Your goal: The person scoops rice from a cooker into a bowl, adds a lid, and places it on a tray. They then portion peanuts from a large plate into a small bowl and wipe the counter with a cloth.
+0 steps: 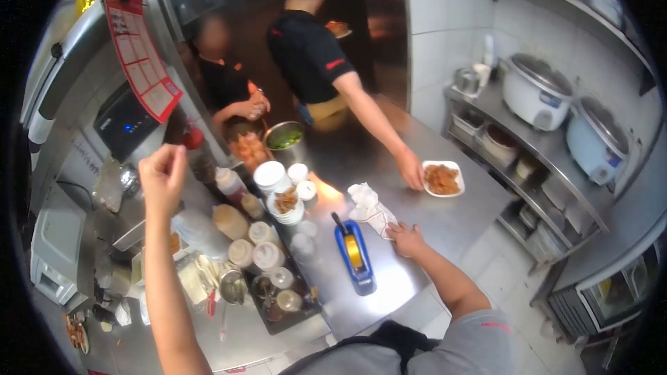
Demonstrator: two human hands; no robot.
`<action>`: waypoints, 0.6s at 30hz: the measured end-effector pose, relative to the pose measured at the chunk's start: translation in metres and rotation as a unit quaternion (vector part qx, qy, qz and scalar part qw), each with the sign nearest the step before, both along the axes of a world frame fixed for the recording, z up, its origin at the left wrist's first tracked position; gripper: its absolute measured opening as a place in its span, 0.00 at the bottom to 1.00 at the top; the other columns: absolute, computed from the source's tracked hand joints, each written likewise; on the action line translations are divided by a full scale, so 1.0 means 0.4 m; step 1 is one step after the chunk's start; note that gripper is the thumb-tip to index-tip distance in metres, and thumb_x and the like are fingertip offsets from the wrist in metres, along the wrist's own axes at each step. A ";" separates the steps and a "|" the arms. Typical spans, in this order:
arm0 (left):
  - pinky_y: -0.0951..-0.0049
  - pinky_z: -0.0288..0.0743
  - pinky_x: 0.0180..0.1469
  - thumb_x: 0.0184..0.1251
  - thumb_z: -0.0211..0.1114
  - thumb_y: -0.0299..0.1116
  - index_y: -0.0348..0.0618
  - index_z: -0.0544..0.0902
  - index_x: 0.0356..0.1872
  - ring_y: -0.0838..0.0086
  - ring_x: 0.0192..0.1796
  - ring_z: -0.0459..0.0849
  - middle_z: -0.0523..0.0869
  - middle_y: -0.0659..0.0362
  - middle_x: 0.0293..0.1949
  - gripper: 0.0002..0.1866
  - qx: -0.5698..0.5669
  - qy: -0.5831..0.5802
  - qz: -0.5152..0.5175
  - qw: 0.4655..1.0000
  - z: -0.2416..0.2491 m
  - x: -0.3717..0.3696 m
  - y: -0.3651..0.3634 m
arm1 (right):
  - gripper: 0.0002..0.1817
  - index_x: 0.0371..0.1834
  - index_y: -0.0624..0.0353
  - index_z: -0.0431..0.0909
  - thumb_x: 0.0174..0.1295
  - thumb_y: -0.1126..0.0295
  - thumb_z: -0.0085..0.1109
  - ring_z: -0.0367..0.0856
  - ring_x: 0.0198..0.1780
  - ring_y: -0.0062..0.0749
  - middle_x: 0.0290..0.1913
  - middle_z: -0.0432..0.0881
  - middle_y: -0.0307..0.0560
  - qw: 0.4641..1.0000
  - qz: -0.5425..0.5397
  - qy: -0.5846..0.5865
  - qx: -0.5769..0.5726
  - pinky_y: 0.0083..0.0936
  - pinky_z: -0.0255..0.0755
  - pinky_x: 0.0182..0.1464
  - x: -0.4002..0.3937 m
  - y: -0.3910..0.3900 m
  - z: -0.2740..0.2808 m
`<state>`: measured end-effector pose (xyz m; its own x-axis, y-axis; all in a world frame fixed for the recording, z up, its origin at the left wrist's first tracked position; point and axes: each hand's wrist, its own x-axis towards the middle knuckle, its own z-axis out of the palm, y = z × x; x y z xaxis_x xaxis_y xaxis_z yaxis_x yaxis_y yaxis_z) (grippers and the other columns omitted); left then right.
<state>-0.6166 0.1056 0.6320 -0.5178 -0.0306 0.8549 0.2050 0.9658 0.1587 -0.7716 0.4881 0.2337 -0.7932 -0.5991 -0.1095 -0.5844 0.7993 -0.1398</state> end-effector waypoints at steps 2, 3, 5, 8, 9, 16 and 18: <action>0.72 0.55 0.19 0.56 0.62 0.29 0.38 0.76 0.18 0.74 0.12 0.63 0.66 0.57 0.09 0.10 0.015 -0.005 -0.006 1.000 -0.001 0.003 0.007 | 0.23 0.58 0.44 0.67 0.57 0.62 0.52 0.59 0.67 0.38 0.68 0.60 0.36 0.999 -0.008 -0.026 0.038 0.57 0.57 0.57 0.063 0.054 0.061; 0.72 0.54 0.19 0.56 0.62 0.29 0.37 0.76 0.18 0.75 0.12 0.61 0.65 0.57 0.09 0.10 0.014 0.003 -0.005 1.000 0.000 0.004 0.012 | 0.22 0.57 0.45 0.69 0.57 0.62 0.52 0.60 0.66 0.39 0.67 0.61 0.37 0.996 -0.005 -0.047 0.069 0.55 0.58 0.56 0.084 0.069 0.097; 0.74 0.53 0.18 0.57 0.62 0.29 0.37 0.76 0.19 0.78 0.12 0.59 0.62 0.59 0.09 0.10 0.012 0.005 -0.007 1.000 -0.004 -0.001 0.007 | 0.20 0.55 0.47 0.70 0.58 0.61 0.51 0.61 0.65 0.38 0.66 0.62 0.39 0.991 -0.011 -0.113 0.069 0.55 0.57 0.58 0.069 0.077 0.166; 0.77 0.51 0.18 0.58 0.61 0.28 0.37 0.76 0.19 0.82 0.14 0.58 0.61 0.62 0.09 0.10 -0.004 0.003 0.007 1.000 -0.005 -0.006 0.006 | 0.21 0.56 0.50 0.69 0.60 0.60 0.49 0.61 0.65 0.40 0.66 0.62 0.45 0.985 -0.020 -0.150 -0.084 0.53 0.55 0.60 -0.001 0.059 0.115; 0.78 0.50 0.18 0.58 0.61 0.28 0.37 0.76 0.19 0.83 0.14 0.58 0.62 0.63 0.10 0.10 -0.002 0.011 0.013 1.000 -0.007 -0.009 0.010 | 0.22 0.58 0.51 0.68 0.60 0.59 0.48 0.60 0.66 0.42 0.66 0.61 0.49 0.965 -0.022 -0.123 -0.229 0.51 0.55 0.62 -0.034 0.043 0.075; 0.82 0.55 0.22 0.62 0.57 0.27 0.34 0.75 0.20 0.85 0.20 0.66 0.73 0.64 0.16 0.11 0.042 0.033 0.065 0.996 -0.026 -0.015 0.003 | 0.25 0.64 0.51 0.62 0.64 0.58 0.43 0.49 0.71 0.42 0.70 0.54 0.48 0.986 0.032 0.083 -0.138 0.45 0.50 0.67 -0.134 -0.182 -0.010; 0.81 0.58 0.26 0.64 0.55 0.27 0.35 0.75 0.20 0.83 0.22 0.68 0.75 0.62 0.19 0.12 0.051 0.049 0.096 0.993 -0.038 -0.009 -0.005 | 0.23 0.63 0.50 0.64 0.64 0.59 0.42 0.47 0.71 0.42 0.70 0.53 0.47 0.975 0.122 0.041 -0.180 0.46 0.49 0.67 -0.174 -0.234 -0.026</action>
<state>-0.6200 0.1036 0.6168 -0.4086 -0.2096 0.8883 0.0386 0.9684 0.2463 -0.8414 0.3944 0.2234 -0.6198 -0.7588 0.2003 -0.7718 0.5430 -0.3310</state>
